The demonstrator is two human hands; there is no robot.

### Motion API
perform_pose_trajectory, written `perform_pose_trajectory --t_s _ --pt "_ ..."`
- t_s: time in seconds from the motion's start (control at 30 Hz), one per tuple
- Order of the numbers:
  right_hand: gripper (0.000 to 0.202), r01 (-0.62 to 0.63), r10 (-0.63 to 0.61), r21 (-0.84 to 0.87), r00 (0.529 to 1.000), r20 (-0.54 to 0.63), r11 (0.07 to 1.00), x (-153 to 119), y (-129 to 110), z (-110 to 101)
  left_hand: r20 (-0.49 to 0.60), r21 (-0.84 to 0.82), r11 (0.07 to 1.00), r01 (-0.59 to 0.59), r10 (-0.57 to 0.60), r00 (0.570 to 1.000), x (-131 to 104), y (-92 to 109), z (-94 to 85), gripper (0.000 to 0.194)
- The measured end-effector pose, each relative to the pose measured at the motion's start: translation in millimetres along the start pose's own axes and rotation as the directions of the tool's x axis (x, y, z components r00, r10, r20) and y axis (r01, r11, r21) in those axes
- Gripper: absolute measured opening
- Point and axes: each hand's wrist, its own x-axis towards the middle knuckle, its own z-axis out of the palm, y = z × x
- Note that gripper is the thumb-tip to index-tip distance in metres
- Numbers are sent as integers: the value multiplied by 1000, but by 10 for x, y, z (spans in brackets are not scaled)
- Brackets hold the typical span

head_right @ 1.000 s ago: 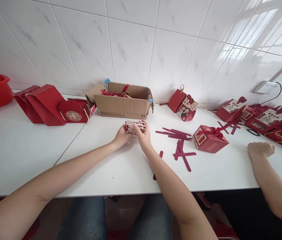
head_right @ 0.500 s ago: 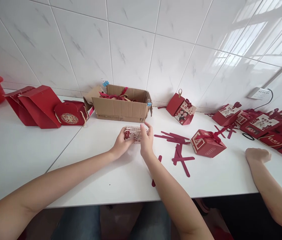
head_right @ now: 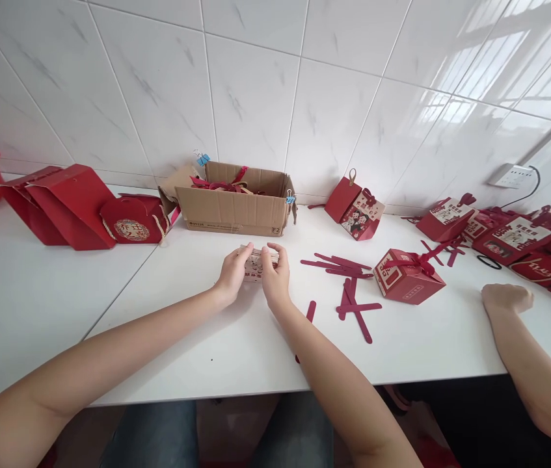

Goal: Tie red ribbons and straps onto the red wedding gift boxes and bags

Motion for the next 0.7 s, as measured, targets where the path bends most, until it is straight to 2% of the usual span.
perform_pose_trajectory --t_s 0.1,0.17,0.33,0.43,0.5,0.6,0.7 --pt "33 5 -5 11 1000 16 1000 -11 -21 11 -121 -58 998 23 -30 992 -16 48 49 36" --pt "32 22 -22 31 1000 14 999 -21 -31 12 -103 -76 997 -12 4 995 -56 90 68 36" --pt "35 74 -74 7 996 -50 997 -7 -16 -30 63 -81 993 -80 85 994 -117 99 24 39" --pt "37 74 -75 -20 994 -75 997 35 5 -94 264 -63 993 -103 116 958 -73 30 -43 40" --pt "38 61 -65 -45 995 -82 997 67 18 -134 341 -16 994 -105 104 934 -15 -31 -83 43" --pt "38 39 -44 -68 997 -71 997 110 38 -167 318 79 989 -129 97 943 84 -100 -123 39" --pt "33 104 -104 10 994 -28 994 144 60 -177 239 17 989 -144 136 962 160 -79 -141 36"
